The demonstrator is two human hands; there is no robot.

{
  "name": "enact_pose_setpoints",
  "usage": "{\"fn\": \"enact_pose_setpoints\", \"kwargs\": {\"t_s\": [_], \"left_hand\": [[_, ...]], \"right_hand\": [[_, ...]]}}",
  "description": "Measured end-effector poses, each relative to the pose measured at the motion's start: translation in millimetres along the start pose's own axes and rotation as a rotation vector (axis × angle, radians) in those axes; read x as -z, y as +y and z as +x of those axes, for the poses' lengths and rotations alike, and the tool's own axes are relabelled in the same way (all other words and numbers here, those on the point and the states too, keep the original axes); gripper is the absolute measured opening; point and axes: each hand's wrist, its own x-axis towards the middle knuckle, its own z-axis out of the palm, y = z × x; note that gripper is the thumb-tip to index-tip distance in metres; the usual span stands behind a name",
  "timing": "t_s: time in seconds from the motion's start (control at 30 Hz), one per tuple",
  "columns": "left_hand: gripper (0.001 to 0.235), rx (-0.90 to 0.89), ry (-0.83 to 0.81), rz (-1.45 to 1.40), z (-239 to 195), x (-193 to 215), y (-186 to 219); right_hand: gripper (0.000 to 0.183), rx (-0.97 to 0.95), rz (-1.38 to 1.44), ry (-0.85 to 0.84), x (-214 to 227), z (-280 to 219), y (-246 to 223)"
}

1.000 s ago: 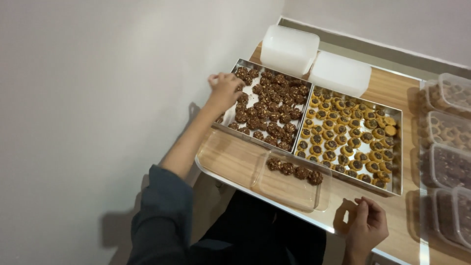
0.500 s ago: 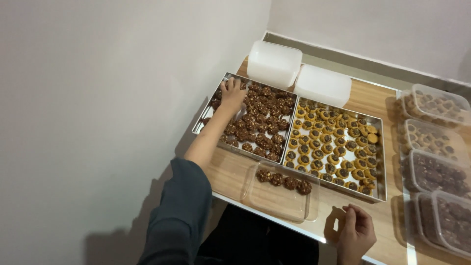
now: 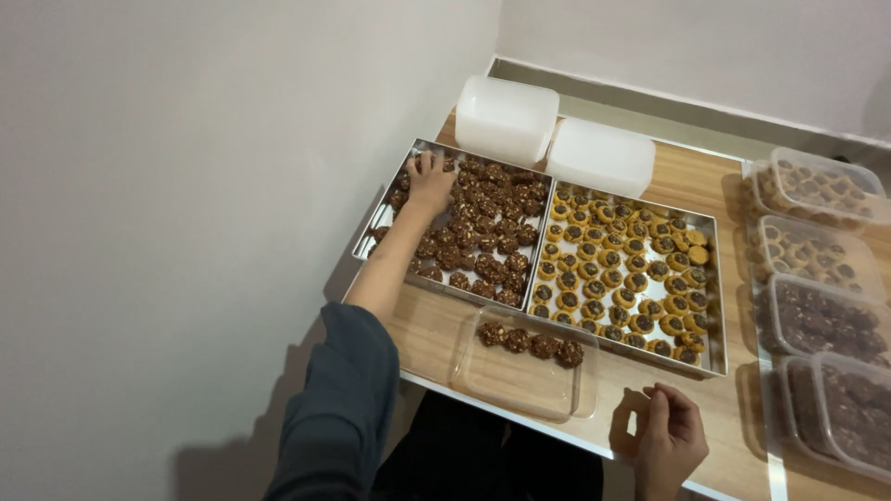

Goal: The person cleans a plastic container with a tissue and then places cookies from a metal tray into the container by hand.

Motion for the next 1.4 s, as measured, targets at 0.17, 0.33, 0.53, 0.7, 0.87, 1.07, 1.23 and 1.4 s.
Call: {"fn": "enact_pose_setpoints", "kwargs": {"t_s": [0.17, 0.33, 0.53, 0.7, 0.87, 1.07, 1.23, 1.4], "left_hand": [[0.04, -0.03, 0.068, 0.051, 5, -3, -11], [0.032, -0.02, 0.163, -0.016, -27, 20, -20], [0.055, -0.142, 0.528, -0.151, -94, 32, -13], [0.039, -0.538, 0.362, -0.16, -204, 59, 28], [0.052, -0.742, 0.221, -0.034, -256, 43, 58], [0.058, -0.766, 0.022, 0.139, -259, 9, 85], [0.049, -0.714, -0.09, 0.196, -264, 18, 100], [0.043, -0.711, -0.175, 0.252, -271, 33, 106]], "right_hand": [[0.01, 0.004, 0.05, -0.009, -1, 2, 4], [0.01, -0.013, 0.066, -0.017, 0, 3, 4], [0.008, 0.05, 0.042, -0.024, 2, 3, 7], [0.009, 0.035, 0.063, -0.031, 2, 2, 7], [0.009, 0.091, 0.086, -0.045, 3, 1, 4], [0.009, 0.102, 0.074, -0.047, 4, 0, 3], [0.009, 0.102, 0.092, -0.05, 4, 2, 9], [0.008, 0.116, 0.087, -0.056, 4, 1, 7]]}}
